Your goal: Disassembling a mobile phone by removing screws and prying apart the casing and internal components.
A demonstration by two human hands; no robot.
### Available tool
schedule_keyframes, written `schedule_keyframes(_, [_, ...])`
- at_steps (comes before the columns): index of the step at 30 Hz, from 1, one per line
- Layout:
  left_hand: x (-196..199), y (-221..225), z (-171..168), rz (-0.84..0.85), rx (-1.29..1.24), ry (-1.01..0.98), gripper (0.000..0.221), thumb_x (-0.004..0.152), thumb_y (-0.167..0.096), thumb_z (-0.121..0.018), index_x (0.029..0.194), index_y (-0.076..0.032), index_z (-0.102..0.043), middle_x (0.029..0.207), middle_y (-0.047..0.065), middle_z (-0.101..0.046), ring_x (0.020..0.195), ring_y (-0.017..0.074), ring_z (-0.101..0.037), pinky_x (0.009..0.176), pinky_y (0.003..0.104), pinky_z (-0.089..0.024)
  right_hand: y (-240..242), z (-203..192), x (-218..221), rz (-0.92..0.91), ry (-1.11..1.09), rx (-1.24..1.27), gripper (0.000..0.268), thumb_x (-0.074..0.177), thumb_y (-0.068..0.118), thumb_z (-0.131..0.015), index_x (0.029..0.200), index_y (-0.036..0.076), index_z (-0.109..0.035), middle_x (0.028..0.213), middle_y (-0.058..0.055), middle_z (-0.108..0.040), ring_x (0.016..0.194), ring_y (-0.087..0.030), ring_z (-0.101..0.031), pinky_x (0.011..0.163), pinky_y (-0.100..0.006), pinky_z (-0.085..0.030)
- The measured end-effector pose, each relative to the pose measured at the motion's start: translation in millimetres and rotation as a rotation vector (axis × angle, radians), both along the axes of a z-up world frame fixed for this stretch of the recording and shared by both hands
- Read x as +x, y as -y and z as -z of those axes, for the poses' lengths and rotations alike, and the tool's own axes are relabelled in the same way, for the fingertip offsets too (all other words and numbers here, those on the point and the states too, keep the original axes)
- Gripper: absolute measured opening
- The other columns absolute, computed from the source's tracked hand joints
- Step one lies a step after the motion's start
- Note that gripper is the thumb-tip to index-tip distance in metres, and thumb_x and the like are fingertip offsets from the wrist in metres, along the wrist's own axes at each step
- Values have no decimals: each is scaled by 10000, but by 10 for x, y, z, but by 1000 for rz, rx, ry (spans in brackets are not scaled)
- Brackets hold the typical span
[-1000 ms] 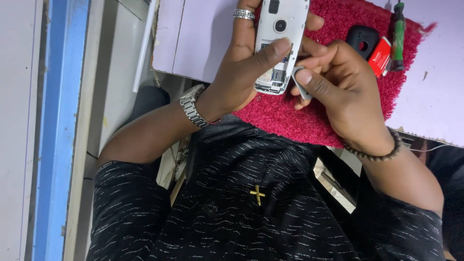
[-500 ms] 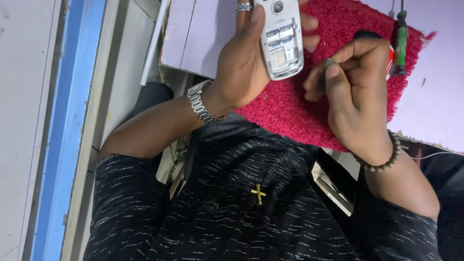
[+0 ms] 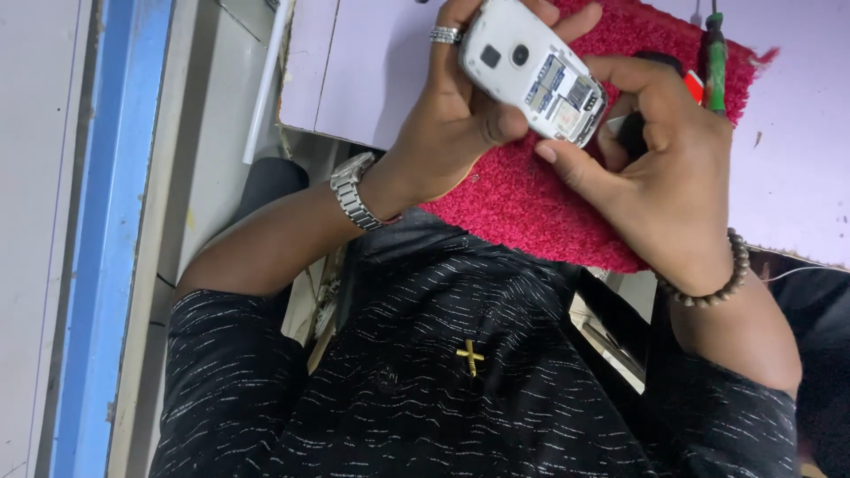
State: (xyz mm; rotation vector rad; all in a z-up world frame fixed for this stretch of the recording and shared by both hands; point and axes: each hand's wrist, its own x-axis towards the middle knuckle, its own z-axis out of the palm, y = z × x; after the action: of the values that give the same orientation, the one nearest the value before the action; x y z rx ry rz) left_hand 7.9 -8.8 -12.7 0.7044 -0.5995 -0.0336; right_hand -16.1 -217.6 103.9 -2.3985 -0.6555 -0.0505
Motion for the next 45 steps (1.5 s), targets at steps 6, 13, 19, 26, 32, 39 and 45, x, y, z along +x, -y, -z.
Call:
schedule_keyframes(6, [-25,-60,35,-35,109,32,797,1097,-138,-856,1663,-369,-344,1673,78,-523,1659,340,-498,1378,586,-577,-5,-66,4,4,-190,183,496,1053,42,-929,1447,-46,-641,913,-25,-510,759,-80,-433,729,-213,-364])
schedule_keyframes(13, [-33,-7,150,-139,178,-171,906,1004,-124,-975,1645,-292,-358,1613,103,-500,1491,290,-567,1246,454,-611,47,4,8,36,-176,263,563,1053,-25,-956,1444,-85,-555,908,-49,-493,774,-96,-446,729,-224,-382])
schedule_keyframes(19, [-40,-43,163,-73,154,-159,927,1030,-99,-966,1686,-286,-337,1789,107,-434,1658,309,-522,1368,489,-590,43,-56,28,29,-228,240,575,1001,91,-944,1429,-80,-600,1033,-80,-591,814,-104,-473,756,-216,-409])
schedule_keyframes(26, [-25,-53,124,-78,158,-156,878,1028,-120,-959,1663,-258,-370,1749,102,-468,1624,319,-544,1352,489,-588,45,-42,18,40,-222,257,544,1022,38,-949,1420,-70,-596,1009,-59,-580,770,-76,-438,690,-188,-384])
schedule_keyframes(32, [-46,-54,113,-75,173,-185,906,1018,-157,-961,1660,-237,-328,1639,128,-574,1565,319,-595,1325,498,-599,59,-29,13,24,-223,276,527,1036,41,-945,1424,-92,-614,1007,-63,-585,805,-86,-458,722,-198,-398])
schedule_keyframes(39, [-41,-55,82,-78,153,-223,886,1013,-119,-947,1642,-194,-327,1600,144,-565,1541,327,-592,1311,495,-600,57,5,26,7,-159,280,518,1054,2,-951,1433,-124,-623,1097,-119,-627,808,-113,-478,733,-222,-418])
schedule_keyframes(45, [-36,-54,103,-87,188,-272,970,977,-142,-968,1667,-192,-288,1591,141,-559,1523,314,-596,1297,483,-618,86,-12,-5,26,-167,256,602,1008,41,-984,1432,-96,-578,1027,-95,-597,801,-109,-495,686,-214,-396])
